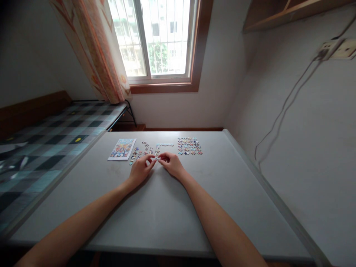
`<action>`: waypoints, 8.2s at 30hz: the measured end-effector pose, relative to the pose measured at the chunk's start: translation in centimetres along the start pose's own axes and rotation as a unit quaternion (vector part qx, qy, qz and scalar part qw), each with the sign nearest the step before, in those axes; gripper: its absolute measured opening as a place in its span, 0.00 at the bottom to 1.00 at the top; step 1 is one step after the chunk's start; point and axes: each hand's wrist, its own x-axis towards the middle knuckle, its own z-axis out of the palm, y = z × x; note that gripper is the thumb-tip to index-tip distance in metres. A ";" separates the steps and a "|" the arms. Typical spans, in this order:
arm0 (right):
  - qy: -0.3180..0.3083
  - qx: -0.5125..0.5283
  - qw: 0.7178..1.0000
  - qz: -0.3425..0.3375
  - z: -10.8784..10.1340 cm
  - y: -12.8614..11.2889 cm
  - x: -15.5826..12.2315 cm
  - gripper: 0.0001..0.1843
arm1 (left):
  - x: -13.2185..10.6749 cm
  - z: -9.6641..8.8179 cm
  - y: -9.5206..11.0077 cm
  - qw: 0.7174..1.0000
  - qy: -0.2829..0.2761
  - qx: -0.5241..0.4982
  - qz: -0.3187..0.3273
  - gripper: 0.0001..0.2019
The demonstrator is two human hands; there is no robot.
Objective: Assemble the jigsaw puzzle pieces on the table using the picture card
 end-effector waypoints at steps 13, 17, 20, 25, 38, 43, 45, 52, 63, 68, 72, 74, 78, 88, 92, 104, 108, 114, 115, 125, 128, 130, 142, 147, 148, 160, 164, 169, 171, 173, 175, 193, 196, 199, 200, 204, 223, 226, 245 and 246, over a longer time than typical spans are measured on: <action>0.000 0.000 1.000 -0.008 0.0 0.0 0.1 0.11 | 0.1 -0.1 0.1 1.000 -0.005 0.001 -0.006 0.12; 0.001 -0.001 1.000 -0.008 0.0 0.0 0.0 0.11 | 0.0 0.0 0.0 1.000 -0.005 -0.003 -0.003 0.12; 0.002 -0.005 1.000 -0.007 0.0 -0.1 0.0 0.11 | 0.0 0.0 -0.2 1.000 -0.003 -0.006 -0.003 0.12; 0.002 -0.005 1.000 -0.002 0.0 -0.2 -0.1 0.11 | 0.1 0.0 -0.1 1.000 -0.005 -0.003 -0.005 0.12; 0.000 0.000 1.000 0.003 0.0 0.0 0.0 0.11 | 0.1 0.0 0.0 1.000 -0.007 -0.002 -0.009 0.12; 0.000 -0.002 1.000 0.001 0.0 -0.1 0.0 0.10 | 0.1 0.0 0.0 1.000 -0.006 -0.006 -0.001 0.12; 0.001 -0.002 1.000 0.003 0.0 -0.2 0.0 0.10 | 0.1 0.0 0.0 1.000 -0.004 -0.007 -0.001 0.12; 0.001 -0.008 1.000 0.001 -0.1 -0.3 0.0 0.11 | 0.1 -0.1 0.0 1.000 -0.008 -0.008 -0.005 0.13; 0.008 -0.025 1.000 -0.010 -0.1 -0.2 0.0 0.11 | 0.1 -0.2 0.2 1.000 -0.013 0.003 -0.019 0.12; 0.013 -0.026 0.999 -0.027 -0.1 -0.5 0.0 0.09 | 0.1 -0.2 0.1 1.000 -0.010 0.007 -0.015 0.12; 0.012 -0.024 0.999 -0.031 0.0 -0.3 -0.1 0.08 | 0.0 -0.2 0.1 1.000 -0.012 0.009 -0.011 0.12; 0.013 -0.030 0.999 -0.031 0.0 -0.3 -0.1 0.07 | 0.0 -0.2 0.2 1.000 -0.012 0.009 -0.010 0.12; 0.013 -0.034 0.999 -0.027 0.0 -0.5 -0.1 0.07 | 0.1 -0.2 0.3 1.000 -0.014 0.011 -0.013 0.12; 0.016 -0.014 1.000 -0.009 0.0 -0.6 -0.1 0.10 | -0.1 -0.3 0.7 1.000 -0.015 0.013 -0.024 0.14; 0.015 -0.012 1.000 -0.008 0.0 -0.5 -0.1 0.11 | -0.1 -0.3 0.6 1.000 -0.018 0.009 -0.021 0.14; 0.013 -0.012 1.000 -0.006 0.0 -0.7 -0.1 0.11 | 0.0 -0.4 0.7 1.000 -0.018 0.010 -0.020 0.14; 0.015 -0.010 1.000 -0.008 0.0 -0.5 -0.1 0.11 | 0.0 -0.3 0.6 1.000 -0.011 0.009 -0.016 0.14; 0.018 -0.009 1.000 -0.011 0.0 -0.6 -0.1 0.11 | 0.0 -0.1 0.3 1.000 -0.011 0.011 -0.012 0.13; 0.018 -0.008 1.000 -0.010 0.0 -0.6 -0.1 0.11 | 0.0 -0.1 0.3 1.000 -0.011 0.010 -0.011 0.13; 0.013 -0.003 1.000 -0.008 0.0 -0.6 -0.1 0.12 | -0.1 -0.2 0.4 1.000 -0.012 0.007 -0.009 0.13; 0.013 -0.002 1.000 -0.009 0.0 -0.5 -0.1 0.12 | -0.1 -0.3 0.6 1.000 -0.015 0.009 -0.015 0.13; 0.011 -0.003 1.000 -0.009 0.0 -0.4 -0.1 0.12 | -0.1 -0.4 0.7 1.000 -0.017 0.010 -0.015 0.13; 0.015 -0.005 1.000 -0.010 0.1 -0.5 -0.1 0.12 | -0.1 -0.4 0.5 1.000 -0.017 0.013 -0.015 0.13; 0.012 -0.008 1.000 -0.009 0.0 -0.6 -0.1 0.12 | -0.1 -0.3 0.5 1.000 -0.016 0.014 -0.016 0.13; 0.012 -0.009 1.000 -0.009 0.0 -0.6 -0.1 0.11 | -0.1 -0.3 0.5 1.000 -0.017 0.014 -0.015 0.13; 0.010 -0.007 1.000 -0.008 0.0 -0.6 -0.1 0.11 | 0.0 -0.2 0.5 1.000 -0.018 0.019 -0.013 0.12; 0.009 -0.007 1.000 -0.010 0.0 -0.5 -0.1 0.11 | 0.0 -0.2 0.5 1.000 -0.017 0.017 -0.015 0.13; 0.010 -0.007 1.000 -0.006 0.0 -0.6 -0.1 0.12 | 0.0 -0.3 0.6 0.999 -0.021 0.019 -0.020 0.13; 0.013 -0.010 1.000 -0.007 0.0 -0.6 -0.1 0.12 | 0.0 -0.3 0.5 0.999 -0.021 0.023 -0.019 0.13; 0.019 -0.017 1.000 -0.010 0.0 -0.6 -0.1 0.12 | 0.1 -0.4 0.5 0.999 -0.018 0.037 -0.013 0.13; 0.024 -0.024 0.999 -0.014 0.0 -0.5 -0.1 0.11 | 0.1 -0.6 0.4 0.998 -0.012 0.069 -0.007 0.13; 0.022 -0.052 0.998 -0.029 0.0 -0.5 -0.2 0.10 | 0.6 -1.2 -0.4 0.984 -0.046 0.172 0.003 0.16; 0.022 -0.055 0.998 -0.030 0.0 -0.6 -0.2 0.10 | 0.8 -1.1 -0.2 0.982 -0.055 0.182 0.000 0.16; 0.022 -0.056 0.998 -0.033 0.0 -0.7 -0.2 0.10 | 1.0 -1.0 0.0 0.980 -0.060 0.190 0.001 0.16; 0.021 -0.056 0.998 -0.033 0.0 -0.7 -0.2 0.10 | 1.0 -0.9 0.1 0.979 -0.062 0.193 0.000 0.17; 0.020 -0.056 0.998 -0.032 0.0 -0.6 -0.2 0.10 | 1.0 -0.9 0.3 0.978 -0.070 0.195 0.000 0.17; 0.014 -0.091 0.994 -0.054 0.0 -0.9 -0.3 0.08 | -0.2 -1.0 1.3 0.974 -0.097 0.206 0.008 0.15; 0.015 -0.090 0.994 -0.054 0.1 -0.8 -0.3 0.07 | -0.3 -0.9 1.3 0.973 -0.097 0.208 0.010 0.15; 0.015 -0.087 0.994 -0.060 0.1 -0.7 -0.3 0.08 | -0.3 -0.5 0.7 0.971 -0.097 0.212 0.055 0.17; 0.015 -0.086 0.994 -0.058 0.1 -0.8 -0.3 0.08 | -0.3 -0.5 0.7 0.971 -0.099 0.213 0.053 0.17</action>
